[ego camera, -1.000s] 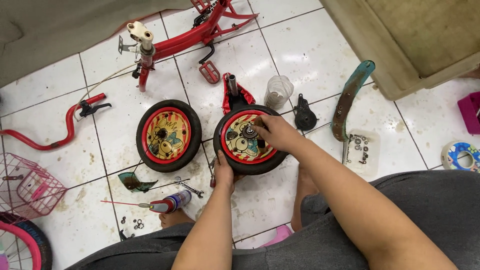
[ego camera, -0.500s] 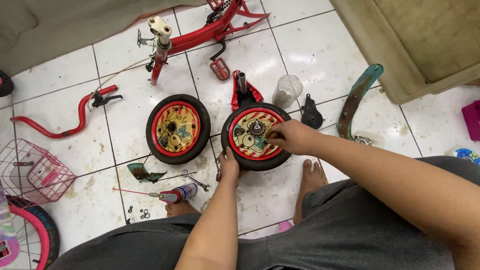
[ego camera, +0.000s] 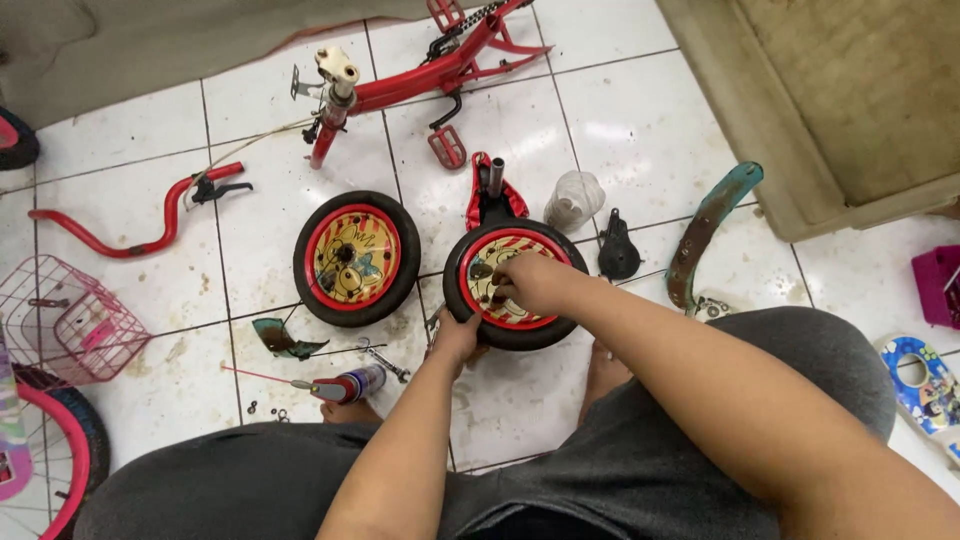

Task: Applying grease to the axle and bearings of a small bicycle wheel for maintenance.

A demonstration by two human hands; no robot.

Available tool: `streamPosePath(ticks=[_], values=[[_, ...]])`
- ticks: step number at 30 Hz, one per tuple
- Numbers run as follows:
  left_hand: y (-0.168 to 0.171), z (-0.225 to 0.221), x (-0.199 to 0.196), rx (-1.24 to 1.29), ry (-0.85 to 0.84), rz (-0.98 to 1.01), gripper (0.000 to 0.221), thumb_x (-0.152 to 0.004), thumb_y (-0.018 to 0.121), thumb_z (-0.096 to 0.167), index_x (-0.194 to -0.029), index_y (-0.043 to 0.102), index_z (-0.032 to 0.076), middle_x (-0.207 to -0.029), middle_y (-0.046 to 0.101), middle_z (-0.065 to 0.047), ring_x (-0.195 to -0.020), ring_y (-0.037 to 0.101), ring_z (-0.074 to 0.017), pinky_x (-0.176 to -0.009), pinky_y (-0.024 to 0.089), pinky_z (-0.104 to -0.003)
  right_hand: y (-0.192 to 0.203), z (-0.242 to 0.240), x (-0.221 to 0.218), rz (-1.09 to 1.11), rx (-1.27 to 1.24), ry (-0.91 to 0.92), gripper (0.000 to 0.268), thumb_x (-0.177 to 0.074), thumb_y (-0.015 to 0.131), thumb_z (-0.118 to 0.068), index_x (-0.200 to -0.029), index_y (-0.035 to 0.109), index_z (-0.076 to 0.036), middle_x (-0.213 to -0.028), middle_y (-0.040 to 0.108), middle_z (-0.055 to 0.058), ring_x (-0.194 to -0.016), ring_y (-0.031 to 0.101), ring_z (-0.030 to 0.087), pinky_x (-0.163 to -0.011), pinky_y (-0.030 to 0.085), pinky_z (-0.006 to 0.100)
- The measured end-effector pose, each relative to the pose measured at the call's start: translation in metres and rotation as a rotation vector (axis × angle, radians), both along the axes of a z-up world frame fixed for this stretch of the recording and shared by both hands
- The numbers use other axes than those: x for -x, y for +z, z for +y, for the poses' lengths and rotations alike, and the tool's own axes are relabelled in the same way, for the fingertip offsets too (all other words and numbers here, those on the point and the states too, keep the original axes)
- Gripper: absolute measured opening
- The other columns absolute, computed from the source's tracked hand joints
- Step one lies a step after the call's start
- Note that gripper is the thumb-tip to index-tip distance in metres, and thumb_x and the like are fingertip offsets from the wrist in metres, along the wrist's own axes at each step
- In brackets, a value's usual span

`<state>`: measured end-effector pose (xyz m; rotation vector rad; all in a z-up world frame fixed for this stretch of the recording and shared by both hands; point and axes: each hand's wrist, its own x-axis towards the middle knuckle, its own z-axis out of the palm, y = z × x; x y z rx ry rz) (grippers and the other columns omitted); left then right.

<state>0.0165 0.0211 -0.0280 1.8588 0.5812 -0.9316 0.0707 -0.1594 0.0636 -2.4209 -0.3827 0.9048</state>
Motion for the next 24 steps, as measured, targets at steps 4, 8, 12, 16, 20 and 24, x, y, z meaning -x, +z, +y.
streamPosePath(ticks=[4, 8, 12, 16, 20, 24], values=[[-0.003, 0.001, 0.001, 0.082, 0.134, 0.024, 0.077, -0.097, 0.061, 0.04, -0.157, 0.025, 0.007, -0.14, 0.055, -0.028, -0.125, 0.061, -0.04, -0.092, 0.061, -0.046, -0.003, 0.0, -0.01, 0.018, 0.04, 0.019, 0.028, -0.103, 0.057, -0.024, -0.117, 0.07, -0.004, -0.111, 0.077, 0.015, -0.108, 0.072, 0.033, -0.093, 0.058, 0.043], [-0.008, 0.007, 0.007, 0.085, 0.2, 0.02, 0.081, -0.098, 0.064, 0.038, -0.161, 0.022, 0.008, -0.142, 0.052, -0.03, -0.124, 0.061, -0.0405, -0.09, 0.061, -0.046, -0.005, 0.002, -0.013, -0.036, 0.095, -0.003, 0.025, -0.103, 0.057, -0.027, -0.114, 0.07, -0.008, -0.107, 0.078, 0.009, -0.104, 0.074, 0.029, -0.088, 0.059, 0.041], [-0.006, 0.004, 0.004, 0.101, 0.232, 0.031, 0.08, -0.098, 0.063, 0.037, -0.161, 0.022, 0.01, -0.139, 0.054, -0.029, -0.12, 0.064, -0.0376, -0.09, 0.062, -0.044, -0.011, 0.004, -0.006, -0.06, 0.086, 0.015, 0.026, -0.103, 0.057, -0.028, -0.108, 0.069, -0.005, -0.102, 0.077, 0.015, -0.102, 0.073, 0.035, -0.087, 0.059, 0.044], [-0.007, 0.001, -0.01, 0.026, 0.182, -0.011, 0.083, -0.094, 0.067, 0.045, -0.16, 0.029, 0.013, -0.14, 0.056, -0.026, -0.124, 0.061, -0.0391, -0.094, 0.06, -0.048, -0.006, 0.011, -0.016, -0.033, 0.044, 0.073, 0.029, -0.103, 0.056, -0.025, -0.114, 0.067, 0.0, -0.109, 0.075, 0.023, -0.108, 0.07, 0.042, -0.092, 0.058, 0.051], [0.01, -0.002, 0.018, -0.055, 0.134, 0.057, 0.081, -0.096, 0.063, 0.044, -0.161, 0.028, 0.013, -0.146, 0.053, -0.024, -0.135, 0.053, -0.0394, -0.109, 0.046, -0.051, -0.025, 0.009, -0.002, -0.046, 0.115, 0.12, 0.024, -0.102, 0.056, -0.02, -0.117, 0.066, -0.005, -0.105, 0.075, 0.019, -0.104, 0.072, 0.039, -0.09, 0.059, 0.048], [0.026, -0.002, 0.009, -0.047, 0.119, 0.023, 0.083, -0.096, 0.06, 0.048, -0.163, 0.023, 0.016, -0.144, 0.058, -0.019, -0.136, 0.053, -0.0379, -0.111, 0.04, -0.051, -0.012, 0.01, -0.018, -0.018, 0.055, 0.072, 0.026, -0.104, 0.055, -0.026, -0.113, 0.068, -0.005, -0.105, 0.076, 0.015, -0.101, 0.074, 0.034, -0.085, 0.06, 0.043]])
